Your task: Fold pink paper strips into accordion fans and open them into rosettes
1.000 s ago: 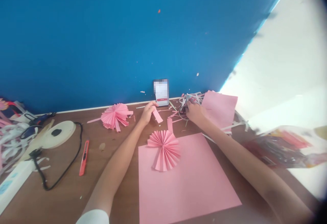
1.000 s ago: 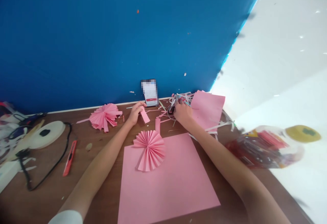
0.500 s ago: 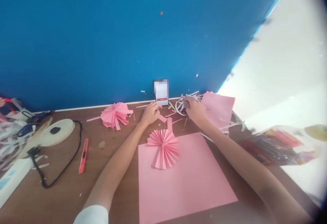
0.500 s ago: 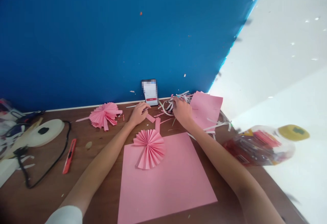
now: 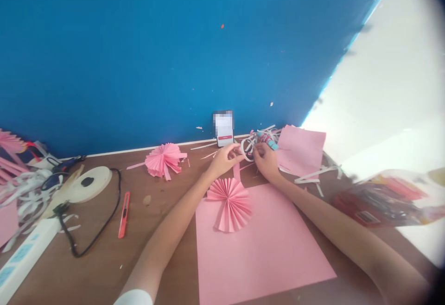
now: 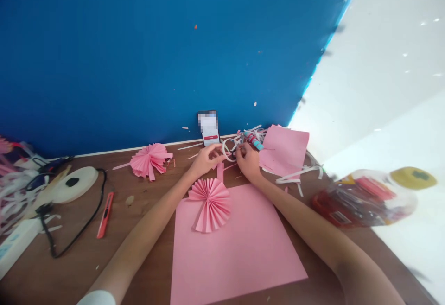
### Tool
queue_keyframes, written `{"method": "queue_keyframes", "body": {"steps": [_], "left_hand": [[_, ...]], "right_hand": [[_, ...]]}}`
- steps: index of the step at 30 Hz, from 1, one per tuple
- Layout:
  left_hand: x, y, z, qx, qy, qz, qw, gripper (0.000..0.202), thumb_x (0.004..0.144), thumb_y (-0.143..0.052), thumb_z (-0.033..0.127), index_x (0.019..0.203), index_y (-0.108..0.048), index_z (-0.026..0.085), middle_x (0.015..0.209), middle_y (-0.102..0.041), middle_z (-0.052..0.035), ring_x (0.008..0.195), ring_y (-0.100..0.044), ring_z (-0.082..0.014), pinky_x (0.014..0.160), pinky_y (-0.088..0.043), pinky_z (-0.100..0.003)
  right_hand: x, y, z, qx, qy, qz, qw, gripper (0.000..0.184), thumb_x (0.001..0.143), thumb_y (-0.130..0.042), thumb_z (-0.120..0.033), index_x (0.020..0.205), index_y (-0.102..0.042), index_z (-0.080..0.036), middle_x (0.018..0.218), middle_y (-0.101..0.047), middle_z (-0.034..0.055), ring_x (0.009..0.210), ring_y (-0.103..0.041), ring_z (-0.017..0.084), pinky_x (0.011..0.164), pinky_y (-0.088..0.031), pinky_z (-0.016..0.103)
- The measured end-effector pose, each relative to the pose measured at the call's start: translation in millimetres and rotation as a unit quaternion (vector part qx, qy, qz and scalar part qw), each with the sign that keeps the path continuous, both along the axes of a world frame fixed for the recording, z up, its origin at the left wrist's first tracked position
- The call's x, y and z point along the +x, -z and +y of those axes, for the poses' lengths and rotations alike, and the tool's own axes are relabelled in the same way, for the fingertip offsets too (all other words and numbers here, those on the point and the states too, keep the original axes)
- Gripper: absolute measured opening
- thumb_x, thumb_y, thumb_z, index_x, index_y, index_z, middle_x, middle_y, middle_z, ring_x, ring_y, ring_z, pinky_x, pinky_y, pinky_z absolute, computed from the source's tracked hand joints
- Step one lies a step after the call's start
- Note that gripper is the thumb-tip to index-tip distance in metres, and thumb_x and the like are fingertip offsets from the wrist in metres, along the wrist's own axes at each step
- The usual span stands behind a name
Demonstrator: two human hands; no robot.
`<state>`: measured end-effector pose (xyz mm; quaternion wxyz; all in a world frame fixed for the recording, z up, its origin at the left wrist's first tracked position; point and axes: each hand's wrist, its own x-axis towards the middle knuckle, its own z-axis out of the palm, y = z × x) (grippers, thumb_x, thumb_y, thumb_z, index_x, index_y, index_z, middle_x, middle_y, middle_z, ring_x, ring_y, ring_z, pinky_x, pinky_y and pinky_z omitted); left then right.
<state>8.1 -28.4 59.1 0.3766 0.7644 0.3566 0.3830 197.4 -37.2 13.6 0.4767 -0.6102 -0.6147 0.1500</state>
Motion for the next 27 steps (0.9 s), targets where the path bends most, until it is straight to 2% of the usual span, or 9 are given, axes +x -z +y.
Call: {"method": "queue_keyframes", "body": {"steps": [3,7,15,18,27], "left_hand": [[1,-5.6,0,-0.021,0.014,-0.025,0.999,0.058,0.075,-0.067,0.032,0.129,-0.048,0.023,0.113,-0.059,-0.0091,0.075,-0.059,-0.012,0.068,-0.047,-0.025],[3,-9.9,3,-0.047,0.07,-0.046,0.995,0.056,0.073,-0.07,0.028,0.125,-0.05,0.021,0.112,-0.057,-0.0097,0.075,-0.058,-0.011,0.071,-0.049,-0.025],[3,0.7,14,-0.111,0.099,-0.113,0.982,0.053,0.068,-0.075,0.024,0.113,-0.048,0.016,0.105,-0.059,-0.0097,0.078,-0.059,-0.011,0.073,-0.049,-0.026],[-1,3.1,17,-0.137,0.117,-0.115,0.977,0.06,0.066,-0.077,0.025,0.116,-0.045,0.018,0.101,-0.062,-0.0085,0.079,-0.06,-0.0117,0.073,-0.049,-0.027],[-10,7.3,21,-0.169,0.092,-0.14,0.971,0.05,0.064,-0.079,0.029,0.104,-0.052,0.015,0.096,-0.062,-0.0078,0.081,-0.06,-0.0127,0.075,-0.05,-0.029]], "right_hand": [[1,1.8,-1,0.003,-0.005,0.019,1.0,0.027,0.087,-0.044,-0.038,0.096,-0.059,-0.018,0.071,-0.069,0.0061,0.062,-0.063,0.021,0.061,-0.045,0.031],[3,3.0,0,0.01,-0.022,0.03,0.999,0.027,0.087,-0.044,-0.039,0.097,-0.058,-0.018,0.075,-0.07,0.0061,0.067,-0.065,0.021,0.064,-0.047,0.031],[2,0.9,-1,0.012,-0.023,0.042,0.999,0.03,0.088,-0.043,-0.04,0.1,-0.058,-0.017,0.074,-0.07,0.0054,0.066,-0.065,0.019,0.063,-0.047,0.029],[1,-0.6,-2,0.009,-0.021,0.016,1.0,0.028,0.088,-0.043,-0.039,0.099,-0.059,-0.018,0.07,-0.069,0.0042,0.063,-0.064,0.019,0.063,-0.046,0.028],[1,-0.6,0,-0.005,-0.047,0.008,0.999,0.027,0.088,-0.045,-0.039,0.097,-0.06,-0.019,0.069,-0.068,0.0033,0.063,-0.063,0.019,0.064,-0.047,0.029]]}}
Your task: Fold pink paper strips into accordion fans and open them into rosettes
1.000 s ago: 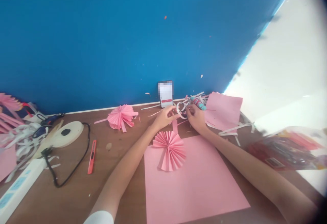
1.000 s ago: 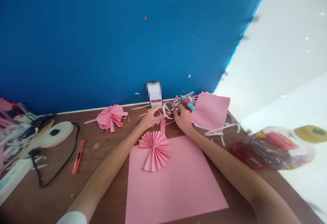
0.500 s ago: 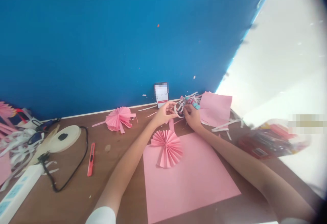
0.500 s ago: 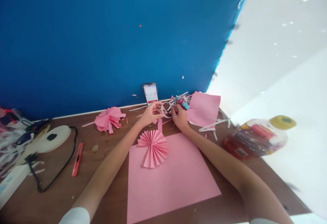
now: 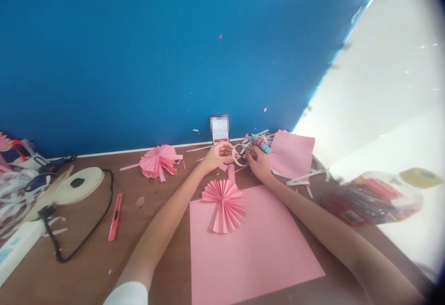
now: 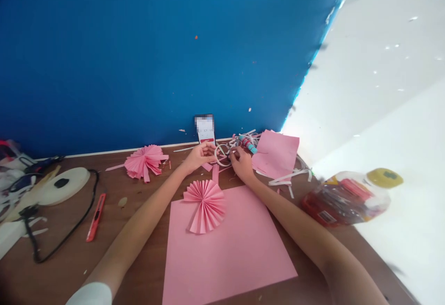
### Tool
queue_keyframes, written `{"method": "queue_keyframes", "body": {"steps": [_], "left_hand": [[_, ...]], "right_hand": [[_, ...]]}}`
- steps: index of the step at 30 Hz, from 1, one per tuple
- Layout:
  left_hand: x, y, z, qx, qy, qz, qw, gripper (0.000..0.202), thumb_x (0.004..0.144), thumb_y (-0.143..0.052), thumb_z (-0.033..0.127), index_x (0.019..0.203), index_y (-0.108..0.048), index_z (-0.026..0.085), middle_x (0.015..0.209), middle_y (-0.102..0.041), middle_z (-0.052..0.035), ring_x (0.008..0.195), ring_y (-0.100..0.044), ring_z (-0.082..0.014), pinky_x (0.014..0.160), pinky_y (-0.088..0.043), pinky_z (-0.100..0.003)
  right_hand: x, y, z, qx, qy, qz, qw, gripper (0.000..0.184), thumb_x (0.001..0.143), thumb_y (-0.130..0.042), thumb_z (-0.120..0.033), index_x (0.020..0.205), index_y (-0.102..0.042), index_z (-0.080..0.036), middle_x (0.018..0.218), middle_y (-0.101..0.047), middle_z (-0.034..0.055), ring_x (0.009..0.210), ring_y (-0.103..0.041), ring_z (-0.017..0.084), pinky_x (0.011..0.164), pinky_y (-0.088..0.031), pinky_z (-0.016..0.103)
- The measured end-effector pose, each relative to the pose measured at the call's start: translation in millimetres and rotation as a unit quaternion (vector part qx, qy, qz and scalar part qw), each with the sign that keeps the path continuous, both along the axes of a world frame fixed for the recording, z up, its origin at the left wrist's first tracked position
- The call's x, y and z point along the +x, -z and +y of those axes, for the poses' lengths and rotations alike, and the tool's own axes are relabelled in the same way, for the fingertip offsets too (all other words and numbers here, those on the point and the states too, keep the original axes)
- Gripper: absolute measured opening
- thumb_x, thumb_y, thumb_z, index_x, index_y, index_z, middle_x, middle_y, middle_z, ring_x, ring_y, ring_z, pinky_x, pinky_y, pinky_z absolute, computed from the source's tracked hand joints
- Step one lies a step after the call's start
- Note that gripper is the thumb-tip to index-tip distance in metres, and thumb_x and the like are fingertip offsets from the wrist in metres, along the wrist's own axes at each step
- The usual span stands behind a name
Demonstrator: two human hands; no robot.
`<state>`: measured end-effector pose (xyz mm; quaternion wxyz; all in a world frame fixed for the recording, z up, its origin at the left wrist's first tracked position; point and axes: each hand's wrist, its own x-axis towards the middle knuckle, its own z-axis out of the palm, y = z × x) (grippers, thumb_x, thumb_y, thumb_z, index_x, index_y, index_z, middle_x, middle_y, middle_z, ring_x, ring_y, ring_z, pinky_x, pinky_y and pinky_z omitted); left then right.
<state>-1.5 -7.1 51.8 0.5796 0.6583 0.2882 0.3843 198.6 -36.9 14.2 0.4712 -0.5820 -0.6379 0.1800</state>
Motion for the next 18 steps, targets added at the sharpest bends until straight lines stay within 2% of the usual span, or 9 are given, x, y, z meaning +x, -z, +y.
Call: {"method": "queue_keyframes", "body": {"steps": [5,9,13,18], "left_hand": [[-0.7,-1.9,-2.0,-0.008,0.028,-0.007,1.0,0.044,0.063,-0.078,0.028,0.096,-0.05,0.015,0.096,-0.061,-0.0063,0.084,-0.061,-0.0134,0.076,-0.05,-0.029],[-2.1,-5.6,-4.0,-0.031,0.099,-0.009,0.995,0.038,0.066,-0.076,0.024,0.088,-0.046,0.016,0.102,-0.06,-0.0077,0.095,-0.061,-0.0163,0.079,-0.048,-0.029],[-2.5,-4.4,-3.7,-0.038,0.079,0.0,0.996,0.036,0.068,-0.074,0.026,0.087,-0.045,0.016,0.1,-0.062,-0.0075,0.096,-0.062,-0.0175,0.079,-0.049,-0.03],[-2.8,-1.0,-0.8,-0.017,0.023,0.007,1.0,0.054,0.068,-0.075,0.027,0.114,-0.048,0.018,0.099,-0.065,-0.0087,0.093,-0.064,-0.019,0.079,-0.051,-0.033]], "right_hand": [[-0.4,-1.6,0.4,0.012,-0.007,-0.012,1.0,0.025,0.087,-0.046,-0.038,0.094,-0.062,-0.02,0.072,-0.069,0.0035,0.063,-0.063,0.018,0.064,-0.046,0.027],[-0.6,-2.8,0.4,-0.002,-0.005,-0.051,0.999,0.028,0.087,-0.046,-0.04,0.092,-0.064,-0.019,0.068,-0.067,0.0033,0.061,-0.06,0.018,0.061,-0.043,0.026],[-0.5,-1.3,2.3,-0.003,0.01,-0.059,0.998,0.027,0.087,-0.046,-0.038,0.091,-0.064,-0.019,0.069,-0.067,0.0032,0.061,-0.06,0.017,0.062,-0.043,0.026],[0.8,3.8,6.6,-0.007,0.004,-0.036,0.999,0.024,0.085,-0.046,-0.036,0.091,-0.063,-0.02,0.068,-0.068,0.0028,0.061,-0.06,0.018,0.062,-0.043,0.027]]}}
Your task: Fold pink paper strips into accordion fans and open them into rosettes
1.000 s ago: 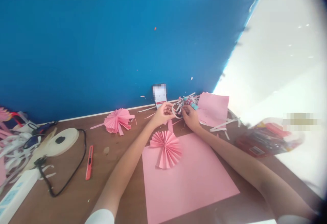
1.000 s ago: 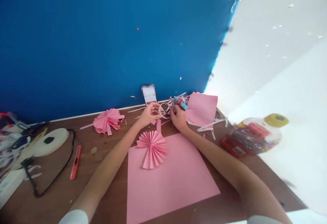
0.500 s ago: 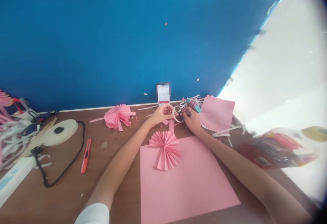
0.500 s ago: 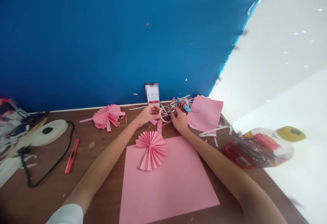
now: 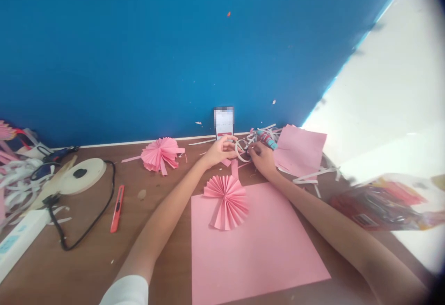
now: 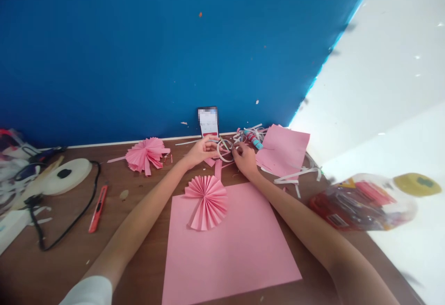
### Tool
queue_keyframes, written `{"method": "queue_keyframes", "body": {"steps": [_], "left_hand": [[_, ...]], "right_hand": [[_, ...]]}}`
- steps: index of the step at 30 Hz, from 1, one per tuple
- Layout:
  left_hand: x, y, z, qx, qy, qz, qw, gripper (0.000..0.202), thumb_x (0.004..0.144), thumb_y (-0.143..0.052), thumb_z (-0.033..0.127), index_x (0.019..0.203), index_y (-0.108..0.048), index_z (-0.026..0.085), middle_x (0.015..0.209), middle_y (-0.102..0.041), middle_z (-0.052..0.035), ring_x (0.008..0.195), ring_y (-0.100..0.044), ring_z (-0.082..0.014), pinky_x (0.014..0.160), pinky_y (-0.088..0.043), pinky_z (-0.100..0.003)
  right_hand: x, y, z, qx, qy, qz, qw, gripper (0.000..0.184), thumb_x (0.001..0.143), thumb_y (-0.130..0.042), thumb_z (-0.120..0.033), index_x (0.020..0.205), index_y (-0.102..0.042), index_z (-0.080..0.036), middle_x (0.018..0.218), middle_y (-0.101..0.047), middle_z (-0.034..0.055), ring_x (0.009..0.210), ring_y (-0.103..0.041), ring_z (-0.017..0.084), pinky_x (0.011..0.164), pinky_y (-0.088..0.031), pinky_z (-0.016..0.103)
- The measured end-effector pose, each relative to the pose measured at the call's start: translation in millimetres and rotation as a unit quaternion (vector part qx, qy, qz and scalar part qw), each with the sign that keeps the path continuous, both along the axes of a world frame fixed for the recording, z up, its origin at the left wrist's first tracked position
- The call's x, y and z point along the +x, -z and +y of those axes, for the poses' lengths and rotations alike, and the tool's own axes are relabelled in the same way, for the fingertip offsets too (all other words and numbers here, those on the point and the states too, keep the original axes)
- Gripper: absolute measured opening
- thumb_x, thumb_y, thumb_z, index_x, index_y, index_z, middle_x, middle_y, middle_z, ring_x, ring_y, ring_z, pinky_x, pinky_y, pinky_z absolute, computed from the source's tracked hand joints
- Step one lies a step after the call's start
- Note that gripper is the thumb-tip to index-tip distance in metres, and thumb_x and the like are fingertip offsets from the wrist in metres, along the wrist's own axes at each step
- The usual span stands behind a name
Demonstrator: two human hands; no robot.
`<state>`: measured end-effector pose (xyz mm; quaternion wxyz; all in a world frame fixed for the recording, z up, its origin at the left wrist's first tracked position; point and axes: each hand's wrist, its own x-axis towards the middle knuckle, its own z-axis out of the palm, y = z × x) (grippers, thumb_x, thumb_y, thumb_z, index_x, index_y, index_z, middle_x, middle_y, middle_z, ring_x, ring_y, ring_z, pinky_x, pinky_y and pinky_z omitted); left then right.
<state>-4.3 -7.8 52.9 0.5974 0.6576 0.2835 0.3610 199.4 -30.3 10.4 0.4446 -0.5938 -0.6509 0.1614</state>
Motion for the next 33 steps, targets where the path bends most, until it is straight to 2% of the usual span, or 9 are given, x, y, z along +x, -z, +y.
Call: {"method": "queue_keyframes", "body": {"steps": [3,6,8,13,16,23,27,31,33], "left_hand": [[0,2.0,4,0.032,-0.018,0.027,0.999,0.051,0.071,-0.073,0.029,0.117,-0.054,0.017,0.103,-0.065,-0.0117,0.095,-0.063,-0.0199,0.084,-0.05,-0.036],[0,5.3,7,0.066,-0.07,0.034,0.995,0.043,0.071,-0.073,0.03,0.109,-0.06,0.014,0.104,-0.065,-0.0123,0.095,-0.063,-0.0191,0.09,-0.048,-0.037],[0,7.9,9,0.075,-0.084,0.039,0.993,0.041,0.069,-0.074,0.03,0.104,-0.061,0.013,0.103,-0.065,-0.0116,0.091,-0.063,-0.0175,0.088,-0.048,-0.036],[0,10.1,9,0.075,-0.075,0.055,0.993,0.052,0.07,-0.074,0.027,0.117,-0.056,0.017,0.112,-0.062,-0.0116,0.088,-0.062,-0.0153,0.084,-0.049,-0.033],[1,9.2,7,0.083,-0.063,0.066,0.992,0.044,0.071,-0.072,0.027,0.112,-0.059,0.016,0.11,-0.062,-0.0113,0.089,-0.061,-0.016,0.084,-0.049,-0.033],[1,4.9,4,0.072,-0.049,0.061,0.994,0.038,0.067,-0.075,0.024,0.097,-0.055,0.015,0.099,-0.06,-0.0067,0.086,-0.061,-0.0144,0.076,-0.049,-0.029],[0,0.7,1,0.075,-0.042,0.071,0.994,0.032,0.067,-0.074,0.025,0.089,-0.053,0.015,0.105,-0.06,-0.0072,0.092,-0.06,-0.0165,0.078,-0.048,-0.03],[1,-1.3,2,0.123,-0.087,0.079,0.985,0.019,0.073,-0.068,0.026,0.078,-0.056,0.013,0.12,-0.056,-0.011,0.104,-0.058,-0.0203,0.081,-0.045,-0.03],[1,-0.5,3,0.137,-0.118,0.075,0.981,0.016,0.075,-0.066,0.026,0.077,-0.057,0.013,0.118,-0.058,-0.0114,0.107,-0.057,-0.0213,0.082,-0.045,-0.03]], "right_hand": [[1,2.2,2,-0.008,0.008,0.009,1.0,0.024,0.085,-0.046,-0.034,0.093,-0.064,-0.019,0.069,-0.068,0.0031,0.061,-0.06,0.018,0.063,-0.044,0.028],[2,3.2,2,-0.003,0.015,0.012,1.0,0.025,0.084,-0.047,-0.034,0.093,-0.064,-0.019,0.072,-0.068,0.0036,0.062,-0.06,0.019,0.064,-0.044,0.029],[2,3.6,3,0.004,0.024,0.009,1.0,0.024,0.083,-0.047,-0.033,0.093,-0.064,-0.019,0.074,-0.069,0.0037,0.064,-0.061,0.019,0.065,-0.044,0.029],[2,4.3,2,0.005,0.032,0.004,0.999,0.023,0.083,-0.048,-0.031,0.093,-0.065,-0.019,0.072,-0.068,0.0025,0.063,-0.06,0.018,0.064,-0.043,0.028],[2,3.1,2,0.002,0.027,0.006,1.0,0.022,0.082,-0.048,-0.031,0.091,-0.065,-0.019,0.068,-0.067,0.0015,0.06,-0.058,0.017,0.061,-0.042,0.027],[0,-1.4,1,0.005,0.03,-0.016,0.999,0.023,0.081,-0.048,-0.03,0.088,-0.066,-0.018,0.066,-0.064,0.0017,0.059,-0.056,0.016,0.059,-0.039,0.027],[1,-0.5,1,0.006,0.03,-0.018,0.999,0.021,0.081,-0.049,-0.032,0.087,-0.065,-0.019,0.065,-0.065,0.0014,0.058,-0.056,0.016,0.059,-0.038,0.027],[2,0.5,1,-0.004,0.021,-0.014,1.0,0.028,0.081,-0.049,-0.03,0.103,-0.06,-0.018,0.063,-0.063,0.0001,0.057,-0.056,0.017,0.059,-0.039,0.027],[1,-0.6,0,-0.008,0.018,-0.021,1.0,0.036,0.081,-0.048,-0.029,0.114,-0.054,-0.017,0.062,-0.063,-0.0004,0.058,-0.058,0.019,0.058,-0.039,0.028]]}}
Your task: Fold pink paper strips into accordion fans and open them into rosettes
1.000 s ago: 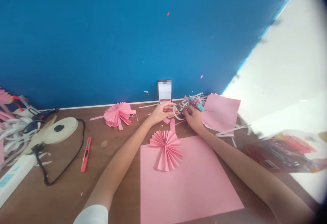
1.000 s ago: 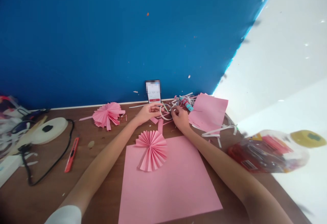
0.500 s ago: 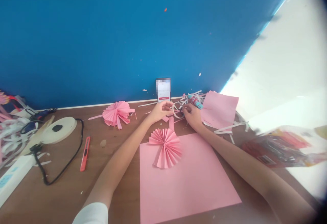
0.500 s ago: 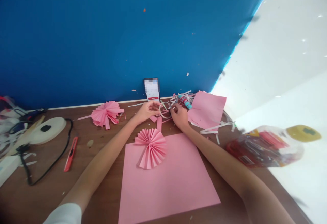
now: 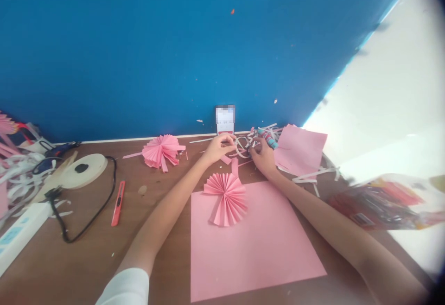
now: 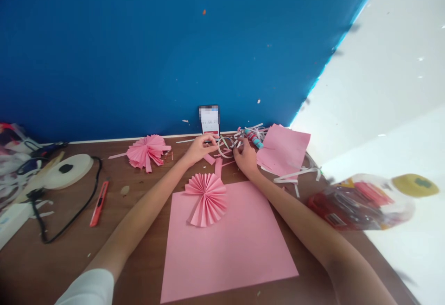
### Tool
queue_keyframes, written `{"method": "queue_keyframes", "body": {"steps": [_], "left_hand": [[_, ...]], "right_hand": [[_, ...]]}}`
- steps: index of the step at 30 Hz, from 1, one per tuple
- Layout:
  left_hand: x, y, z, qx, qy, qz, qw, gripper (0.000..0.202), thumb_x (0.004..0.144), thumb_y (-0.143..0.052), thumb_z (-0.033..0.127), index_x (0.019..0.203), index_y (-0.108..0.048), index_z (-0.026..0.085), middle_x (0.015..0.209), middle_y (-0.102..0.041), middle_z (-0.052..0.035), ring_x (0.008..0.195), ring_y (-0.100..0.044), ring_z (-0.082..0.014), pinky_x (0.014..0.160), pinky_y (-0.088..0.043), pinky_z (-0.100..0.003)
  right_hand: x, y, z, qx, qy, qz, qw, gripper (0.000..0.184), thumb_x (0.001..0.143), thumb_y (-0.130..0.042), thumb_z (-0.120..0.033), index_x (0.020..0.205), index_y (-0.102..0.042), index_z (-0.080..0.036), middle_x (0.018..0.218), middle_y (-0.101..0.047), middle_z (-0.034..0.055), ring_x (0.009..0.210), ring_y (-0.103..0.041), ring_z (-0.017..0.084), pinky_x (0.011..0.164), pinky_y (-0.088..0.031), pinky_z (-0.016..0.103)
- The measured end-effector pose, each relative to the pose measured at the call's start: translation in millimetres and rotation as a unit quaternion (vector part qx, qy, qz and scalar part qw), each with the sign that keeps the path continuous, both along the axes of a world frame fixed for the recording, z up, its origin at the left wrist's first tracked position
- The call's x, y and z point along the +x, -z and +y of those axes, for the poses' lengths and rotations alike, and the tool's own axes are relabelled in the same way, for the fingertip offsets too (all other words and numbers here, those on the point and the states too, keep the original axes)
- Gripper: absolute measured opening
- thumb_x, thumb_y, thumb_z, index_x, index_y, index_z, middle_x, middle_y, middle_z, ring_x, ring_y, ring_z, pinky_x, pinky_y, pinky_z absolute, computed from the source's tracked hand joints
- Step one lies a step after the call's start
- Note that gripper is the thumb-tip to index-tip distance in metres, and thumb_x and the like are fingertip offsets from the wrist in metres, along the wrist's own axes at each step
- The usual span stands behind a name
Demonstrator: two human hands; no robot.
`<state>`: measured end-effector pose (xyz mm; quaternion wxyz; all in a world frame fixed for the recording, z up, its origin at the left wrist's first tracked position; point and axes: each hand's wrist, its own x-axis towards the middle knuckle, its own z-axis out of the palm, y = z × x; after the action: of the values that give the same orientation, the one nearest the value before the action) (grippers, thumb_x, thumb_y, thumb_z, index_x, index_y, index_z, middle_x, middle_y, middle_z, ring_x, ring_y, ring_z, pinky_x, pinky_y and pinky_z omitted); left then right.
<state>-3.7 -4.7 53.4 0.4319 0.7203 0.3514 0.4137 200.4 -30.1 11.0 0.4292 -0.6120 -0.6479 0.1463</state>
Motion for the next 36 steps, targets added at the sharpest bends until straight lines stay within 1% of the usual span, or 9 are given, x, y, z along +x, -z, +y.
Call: {"method": "queue_keyframes", "body": {"steps": [5,10,12,17,21,26,29,33,36], "left_hand": [[1,6.9,1,-0.014,0.0,-0.043,0.999,0.018,0.077,-0.064,0.027,0.08,-0.053,0.013,0.104,-0.065,-0.0108,0.096,-0.062,-0.0187,0.086,-0.046,-0.035],[9,12.3,-1,-0.08,0.043,-0.059,0.994,0.021,0.077,-0.064,0.028,0.082,-0.048,0.015,0.095,-0.064,-0.0068,0.088,-0.063,-0.0164,0.08,-0.05,-0.032],[14,11.3,-3,-0.083,0.043,-0.051,0.994,0.021,0.077,-0.063,0.029,0.083,-0.048,0.016,0.089,-0.062,-0.0041,0.084,-0.063,-0.0151,0.076,-0.05,-0.03],[16,-4.2,-10,-0.006,0.008,0.002,1.0,0.016,0.08,-0.058,0.029,0.082,-0.048,0.016,0.084,-0.059,-0.0012,0.08,-0.06,-0.0127,0.077,-0.048,-0.027],[4,-22.8,-13,0.02,0.021,0.109,0.994,0.017,0.079,-0.058,0.032,0.083,-0.052,0.016,0.09,-0.061,-0.0033,0.083,-0.059,-0.0151,0.074,-0.046,-0.027],[-18,-35.1,-12,-0.011,0.147,0.263,0.954,0.015,0.077,-0.057,0.03,0.086,-0.055,0.018,0.089,-0.064,-0.0026,0.083,-0.059,-0.0164,0.073,-0.044,-0.027],[-28,-40.7,-13,-0.033,0.143,0.365,0.92,0.03,0.072,-0.062,0.035,0.097,-0.053,0.02,0.098,-0.063,-0.0038,0.084,-0.059,-0.0177,0.069,-0.043,-0.026],[-33,-52.5,-21,-0.045,0.15,0.503,0.85,0.039,0.063,-0.069,0.035,0.095,-0.053,0.021,0.097,-0.062,-0.0035,0.079,-0.057,-0.019,0.065,-0.041,-0.027],[-30,-57.6,-33,-0.036,0.21,0.486,0.848,0.047,0.057,-0.069,0.021,0.102,-0.054,0.025,0.098,-0.06,-0.0021,0.08,-0.057,-0.0186,0.065,-0.042,-0.026]], "right_hand": [[-10,-8.1,-12,0.033,0.025,-0.104,0.994,0.036,0.089,-0.039,-0.034,0.117,-0.053,-0.015,0.066,-0.065,0.0047,0.061,-0.061,0.022,0.059,-0.039,0.029],[-20,-13.2,-25,0.094,-0.132,-0.201,0.966,0.057,0.089,-0.043,-0.048,0.136,-0.038,-0.014,0.089,-0.07,0.0091,0.079,-0.065,0.024,0.07,-0.044,0.031],[-22,-12.2,-26,0.091,-0.154,-0.233,0.956,0.067,0.088,-0.045,-0.05,0.141,-0.029,-0.012,0.09,-0.07,0.0097,0.08,-0.065,0.025,0.068,-0.044,0.031],[-19,-10.1,-22,0.046,-0.138,-0.265,0.953,0.052,0.094,-0.029,-0.03,0.143,-0.025,-0.013,0.085,-0.071,0.0085,0.068,-0.065,0.022,0.058,-0.041,0.028],[-17,-12.5,-22,0.019,-0.133,-0.265,0.955,0.052,0.094,-0.027,-0.026,0.144,-0.024,-0.013,0.085,-0.072,0.0079,0.06,-0.064,0.02,0.056,-0.04,0.027],[-20,-11.6,-24,0.033,-0.108,-0.29,0.95,0.039,0.095,-0.03,-0.029,0.129,-0.047,-0.019,0.083,-0.071,0.0055,0.066,-0.064,0.019,0.056,-0.034,0.026],[-20,-9.5,-24,0.06,-0.11,-0.292,0.948,0.033,0.096,-0.032,-0.035,0.109,-0.059,-0.022,0.094,-0.071,0.0051,0.075,-0.064,0.018,0.056,-0.029,0.025],[-18,-9.3,-23,0.062,-0.087,-0.274,0.956,0.039,0.099,-0.026,-0.038,0.093,-0.06,-0.02,0.084,-0.069,0.0048,0.07,-0.062,0.016,0.054,-0.024,0.025],[-17,-10.7,-21,0.06,-0.065,-0.266,0.96,0.039,0.099,-0.024,-0.038,0.088,-0.057,-0.019,0.079,-0.068,0.0045,0.066,-0.06,0.015,0.054,-0.023,0.026]]}}
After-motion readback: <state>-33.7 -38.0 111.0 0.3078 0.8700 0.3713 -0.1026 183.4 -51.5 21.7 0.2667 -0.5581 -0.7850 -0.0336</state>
